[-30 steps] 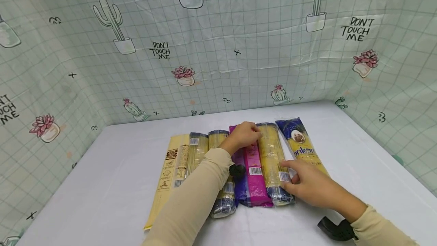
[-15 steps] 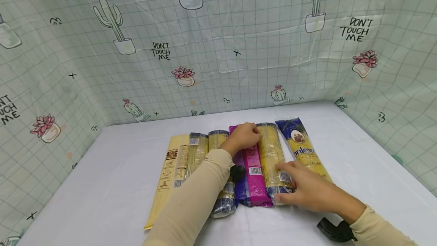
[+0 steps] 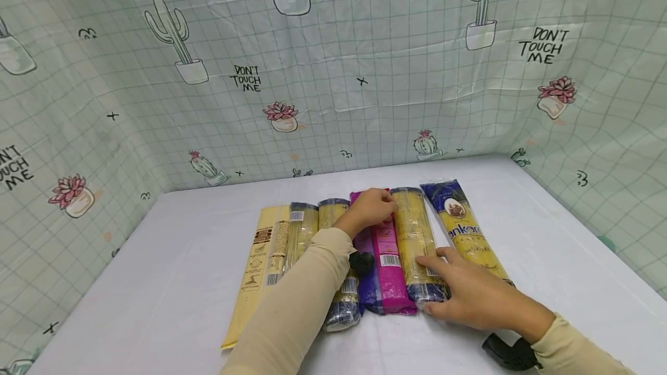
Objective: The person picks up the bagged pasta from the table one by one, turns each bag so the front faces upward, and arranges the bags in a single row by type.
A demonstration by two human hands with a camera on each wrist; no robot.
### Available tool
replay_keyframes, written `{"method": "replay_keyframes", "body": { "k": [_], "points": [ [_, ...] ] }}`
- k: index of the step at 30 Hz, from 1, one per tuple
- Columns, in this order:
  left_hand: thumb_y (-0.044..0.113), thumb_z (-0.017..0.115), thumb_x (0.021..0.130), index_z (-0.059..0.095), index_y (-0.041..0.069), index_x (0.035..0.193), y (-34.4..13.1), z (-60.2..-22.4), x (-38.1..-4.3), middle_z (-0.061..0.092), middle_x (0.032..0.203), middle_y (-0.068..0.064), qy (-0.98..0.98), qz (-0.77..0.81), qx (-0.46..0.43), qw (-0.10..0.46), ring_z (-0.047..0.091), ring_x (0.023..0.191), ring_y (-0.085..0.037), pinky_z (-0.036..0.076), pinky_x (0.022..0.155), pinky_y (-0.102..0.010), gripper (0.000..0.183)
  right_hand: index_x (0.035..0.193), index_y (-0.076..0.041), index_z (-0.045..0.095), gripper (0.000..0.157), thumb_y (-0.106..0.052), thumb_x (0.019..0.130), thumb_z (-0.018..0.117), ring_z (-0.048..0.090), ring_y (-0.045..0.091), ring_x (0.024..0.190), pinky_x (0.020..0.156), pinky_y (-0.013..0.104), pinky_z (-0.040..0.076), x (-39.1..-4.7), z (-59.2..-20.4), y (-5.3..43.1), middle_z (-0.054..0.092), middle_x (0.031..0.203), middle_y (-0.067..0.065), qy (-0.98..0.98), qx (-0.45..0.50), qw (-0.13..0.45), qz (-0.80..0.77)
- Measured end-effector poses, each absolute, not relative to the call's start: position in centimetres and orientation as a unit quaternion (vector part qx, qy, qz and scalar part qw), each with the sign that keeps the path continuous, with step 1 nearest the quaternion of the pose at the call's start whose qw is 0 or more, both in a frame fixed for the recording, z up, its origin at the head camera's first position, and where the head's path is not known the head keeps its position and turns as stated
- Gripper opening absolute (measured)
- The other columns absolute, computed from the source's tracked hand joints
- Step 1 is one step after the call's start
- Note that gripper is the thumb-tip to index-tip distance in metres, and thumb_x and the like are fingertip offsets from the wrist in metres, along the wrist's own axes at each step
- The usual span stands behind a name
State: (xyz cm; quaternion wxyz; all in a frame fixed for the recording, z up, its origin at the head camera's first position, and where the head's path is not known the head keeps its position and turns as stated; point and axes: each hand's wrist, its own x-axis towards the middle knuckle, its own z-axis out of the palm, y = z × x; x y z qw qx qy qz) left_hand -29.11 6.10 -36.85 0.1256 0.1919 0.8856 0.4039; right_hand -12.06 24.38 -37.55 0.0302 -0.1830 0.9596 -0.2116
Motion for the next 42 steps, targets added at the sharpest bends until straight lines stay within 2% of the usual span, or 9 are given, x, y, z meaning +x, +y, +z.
{"method": "replay_keyframes", "body": {
  "k": [8,13,20,25,27,30,34,38,42],
  "points": [
    [0.023,0.059,0.102,0.072,0.007,0.108,6.2,-36.9,-29.0,0.063,0.084,0.0,0.893,0.392,0.193,0.109,0.055,0.069,-0.013,0.046,0.06,-0.025,0.022,0.141,-0.017,0.058,0.074,-0.035,0.074,0.083,0.061,0.033,0.106,0.077,0.048,0.053,-12.2,-37.4,24.2,0.048,0.139,0.02,0.961,-0.157,0.032,-0.226],
    [0.022,0.059,0.101,0.072,0.007,0.108,6.2,-36.9,-29.0,0.064,0.085,0.0,0.897,0.384,0.19,0.106,0.056,0.07,-0.013,0.046,0.06,-0.025,0.021,0.139,-0.01,0.06,0.071,-0.029,0.074,0.083,0.058,0.036,0.113,0.085,0.051,0.053,-12.3,-37.2,24.2,0.05,0.137,0.022,0.95,-0.162,0.039,-0.262],
    [0.024,0.059,0.1,0.069,0.007,0.117,6.6,-36.5,-28.8,0.066,0.11,-0.005,0.913,0.346,0.194,0.094,0.059,0.088,-0.016,0.052,0.071,-0.029,0.026,0.136,-0.002,0.061,0.069,-0.02,0.074,0.084,0.057,0.032,0.112,0.079,0.038,0.053,-12.5,-36.9,24.7,0.05,0.136,0.026,0.935,-0.161,0.045,-0.311],
    [0.024,0.058,0.101,0.07,0.006,0.119,6.6,-36.3,-28.7,0.067,0.116,-0.006,0.919,0.33,0.195,0.094,0.06,0.092,-0.016,0.053,0.073,-0.028,0.029,0.135,0.0,0.061,0.063,-0.011,0.076,0.079,0.063,0.02,0.072,0.057,0.03,0.053,-12.5,-36.5,25.0,0.049,0.138,0.026,0.915,-0.144,0.05,-0.374],
    [0.024,0.058,0.101,0.072,0.006,0.115,6.6,-36.3,-28.7,0.067,0.109,-0.005,0.917,0.333,0.198,0.095,0.058,0.085,-0.014,0.051,0.069,-0.026,0.027,0.135,0.001,0.06,0.061,-0.008,0.077,0.076,0.059,0.019,0.057,0.05,0.031,0.05,-12.5,-36.3,25.1,0.051,0.135,0.025,0.902,-0.129,0.053,-0.408],
    [0.023,0.057,0.101,0.073,0.004,0.103,6.6,-36.4,-28.8,0.063,0.087,-0.002,0.908,0.354,0.197,0.102,0.054,0.069,-0.012,0.047,0.058,-0.024,0.024,0.135,-0.001,0.06,0.057,-0.006,0.079,0.071,0.062,0.021,0.054,0.048,0.032,0.049,-12.6,-36.0,25.2,0.051,0.137,0.024,0.889,-0.112,0.046,-0.442],
    [0.018,0.056,0.102,0.07,-0.001,0.1,6.9,-36.5,-28.7,0.058,0.061,-0.002,0.879,0.426,0.172,0.129,0.055,0.05,-0.011,0.05,0.05,-0.024,0.024,0.136,-0.005,0.06,0.054,-0.006,0.083,0.068,0.066,0.024,0.059,0.05,0.034,0.05,-12.7,-35.8,25.1,0.065,0.104,0.019,0.877,-0.085,0.035,-0.471],
    [0.017,0.057,0.102,0.068,-0.002,0.1,7.4,-36.6,-28.3,0.063,0.056,-0.009,0.855,0.481,0.118,0.156,0.06,0.044,-0.014,0.055,0.048,-0.027,0.022,0.135,-0.005,0.061,0.05,-0.008,0.086,0.067,0.067,0.025,0.063,0.059,0.035,0.055,-12.6,-35.8,25.0,0.055,0.062,0.01,0.867,-0.07,0.02,-0.492],
    [0.025,0.059,0.101,0.067,0.002,0.087,8.0,-36.6,-27.7,0.065,0.062,-0.011,0.845,0.495,0.09,0.185,0.063,0.046,-0.019,0.056,0.047,-0.03,0.028,0.124,-0.002,0.066,0.038,-0.005,0.086,0.068,0.07,0.032,0.082,0.063,0.034,0.058,-12.5,-36.2,24.9,0.066,0.107,0.022,0.853,-0.085,-0.014,-0.514]
  ]
}}
